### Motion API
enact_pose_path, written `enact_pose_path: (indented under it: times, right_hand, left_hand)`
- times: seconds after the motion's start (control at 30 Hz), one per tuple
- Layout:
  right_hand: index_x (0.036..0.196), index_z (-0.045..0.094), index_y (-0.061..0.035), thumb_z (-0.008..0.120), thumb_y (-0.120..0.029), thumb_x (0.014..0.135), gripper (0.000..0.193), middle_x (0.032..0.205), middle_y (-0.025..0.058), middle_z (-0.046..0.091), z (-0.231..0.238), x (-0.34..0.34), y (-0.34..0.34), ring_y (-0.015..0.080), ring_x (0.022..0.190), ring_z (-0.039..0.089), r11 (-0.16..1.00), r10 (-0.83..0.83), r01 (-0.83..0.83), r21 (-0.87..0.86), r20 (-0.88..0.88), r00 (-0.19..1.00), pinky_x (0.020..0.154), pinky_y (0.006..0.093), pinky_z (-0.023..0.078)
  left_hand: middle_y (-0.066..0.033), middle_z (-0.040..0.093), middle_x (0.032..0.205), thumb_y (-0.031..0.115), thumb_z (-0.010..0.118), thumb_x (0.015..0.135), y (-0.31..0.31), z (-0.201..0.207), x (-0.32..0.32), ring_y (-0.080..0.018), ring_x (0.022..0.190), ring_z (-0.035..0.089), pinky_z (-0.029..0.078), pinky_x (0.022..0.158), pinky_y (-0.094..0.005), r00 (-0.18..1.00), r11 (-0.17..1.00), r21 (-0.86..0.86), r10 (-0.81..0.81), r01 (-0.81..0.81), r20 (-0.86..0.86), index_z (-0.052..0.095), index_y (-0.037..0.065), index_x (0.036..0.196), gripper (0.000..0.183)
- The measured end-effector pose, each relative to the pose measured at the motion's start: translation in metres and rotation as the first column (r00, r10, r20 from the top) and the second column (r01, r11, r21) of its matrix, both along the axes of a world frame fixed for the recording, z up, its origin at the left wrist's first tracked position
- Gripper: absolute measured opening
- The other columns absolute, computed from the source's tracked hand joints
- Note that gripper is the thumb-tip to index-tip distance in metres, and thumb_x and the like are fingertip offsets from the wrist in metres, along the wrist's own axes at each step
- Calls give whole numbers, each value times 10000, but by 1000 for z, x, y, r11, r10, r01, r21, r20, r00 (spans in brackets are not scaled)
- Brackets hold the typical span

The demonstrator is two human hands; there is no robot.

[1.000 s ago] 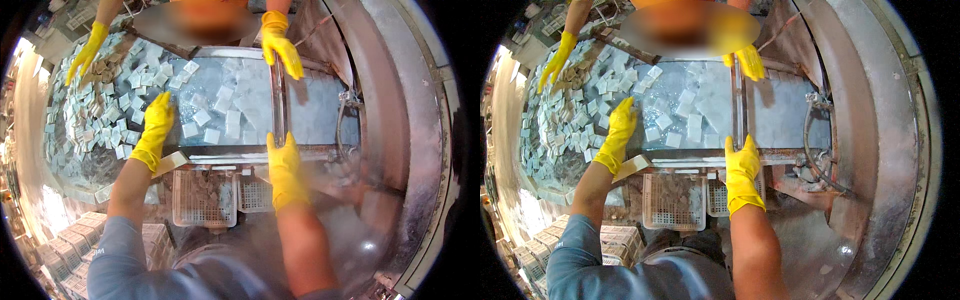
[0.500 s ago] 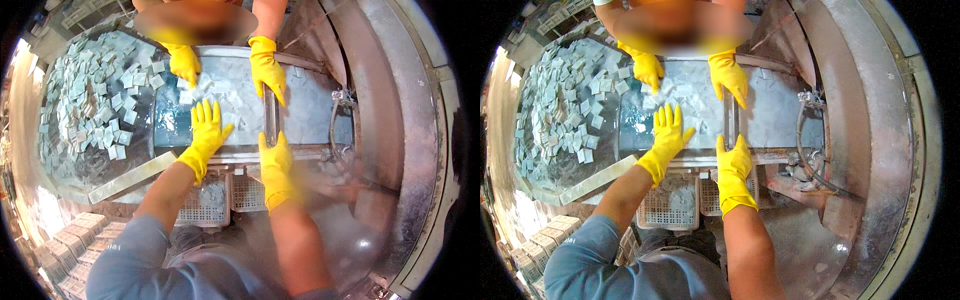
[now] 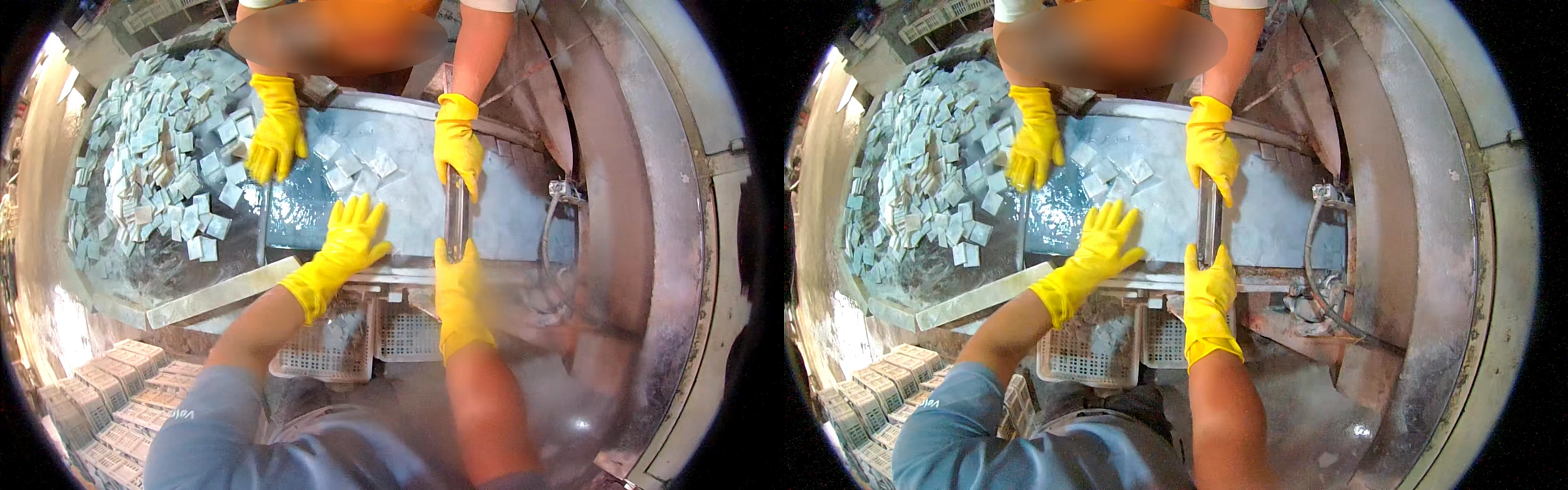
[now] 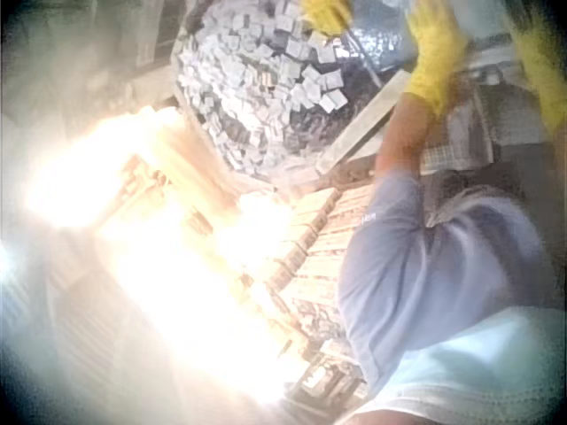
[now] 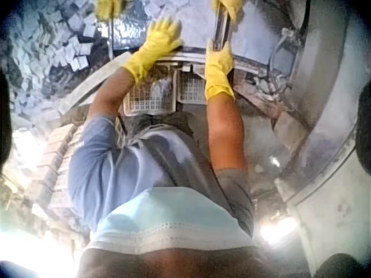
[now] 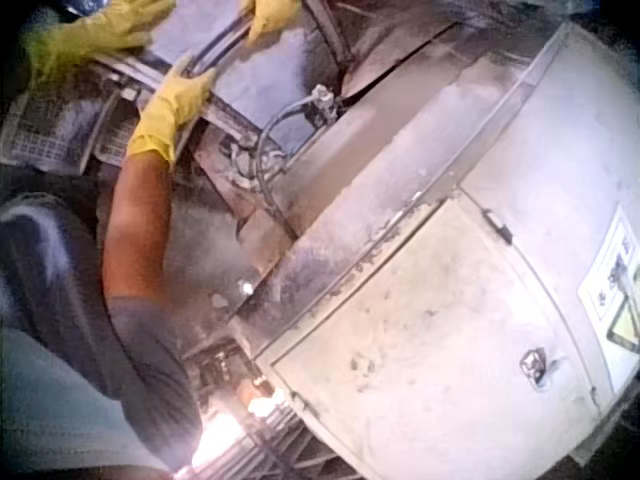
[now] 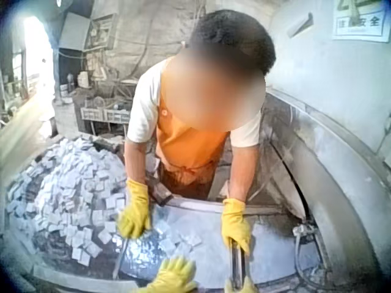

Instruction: The person moves small square ceramic tiles from a conveyor belt into a white plastic basket, then arranges them on a flat surface and uses a caliper to measure a tile. The person wears yellow gloves and works in a factory setting with stacked crates and machinery.

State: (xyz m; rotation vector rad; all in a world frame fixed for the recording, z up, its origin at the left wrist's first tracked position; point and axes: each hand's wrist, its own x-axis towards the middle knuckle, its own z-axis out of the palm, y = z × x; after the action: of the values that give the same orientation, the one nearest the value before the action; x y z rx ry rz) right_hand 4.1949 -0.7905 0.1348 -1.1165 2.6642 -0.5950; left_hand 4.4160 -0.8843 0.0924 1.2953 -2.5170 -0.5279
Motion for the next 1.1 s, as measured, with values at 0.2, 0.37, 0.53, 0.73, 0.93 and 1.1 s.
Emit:
enact_pose_path:
  times: [0.2,0.37,0.53,0.73,0.93,1.1]
  right_hand:
    - [1393,633,-34,710,-648,882,803,1291,237,702,0,1,2,423,1180,663,1000,13,-14,23,41,999,1013,488,531]
    - [1371,643,-4,708,-646,884,808,1258,252,713,0,4,3,427,1153,679,1000,12,-12,16,1,1000,1006,488,536]
    - [1347,659,-12,715,-633,879,780,1183,247,734,3,2,1,426,1091,697,999,31,-30,17,-35,999,955,495,548]
    - [1346,661,-8,708,-628,882,776,1183,246,735,9,5,2,423,1091,698,1000,28,-28,-5,-18,999,958,493,548]
    - [1364,649,-20,704,-627,887,774,1182,244,735,6,7,-1,417,1088,699,999,31,-31,-11,-42,999,950,497,551]
    - [1361,651,-30,708,-629,887,766,1198,237,733,15,9,1,413,1087,698,999,30,-30,18,-14,999,940,497,553]
  left_hand:
    - [-256,586,1441,350,766,867,-84,2,15,-472,1319,555,421,1132,-549,986,955,-293,-1,-49,-165,563,15,1436,691]
    - [-217,558,1491,539,694,895,-115,-4,-52,-448,1409,460,263,1206,-608,923,927,-60,374,-370,90,595,62,1433,726]
    - [-169,628,1409,384,749,888,-120,-31,-45,-423,1294,564,389,1125,-561,970,936,-256,238,-243,-50,676,68,1244,481]
    - [-179,698,1294,191,721,892,-107,-21,56,-396,1221,649,518,1049,-493,983,943,-309,-161,128,-86,705,59,1185,321]
    - [-176,682,1328,237,695,897,-91,-29,179,-391,1204,660,530,1023,-479,984,959,-242,-115,146,136,686,62,1196,346]
    - [-318,492,1511,383,730,914,-65,-18,163,-499,1401,461,362,1167,-569,948,946,-235,269,-225,173,506,47,1513,722]
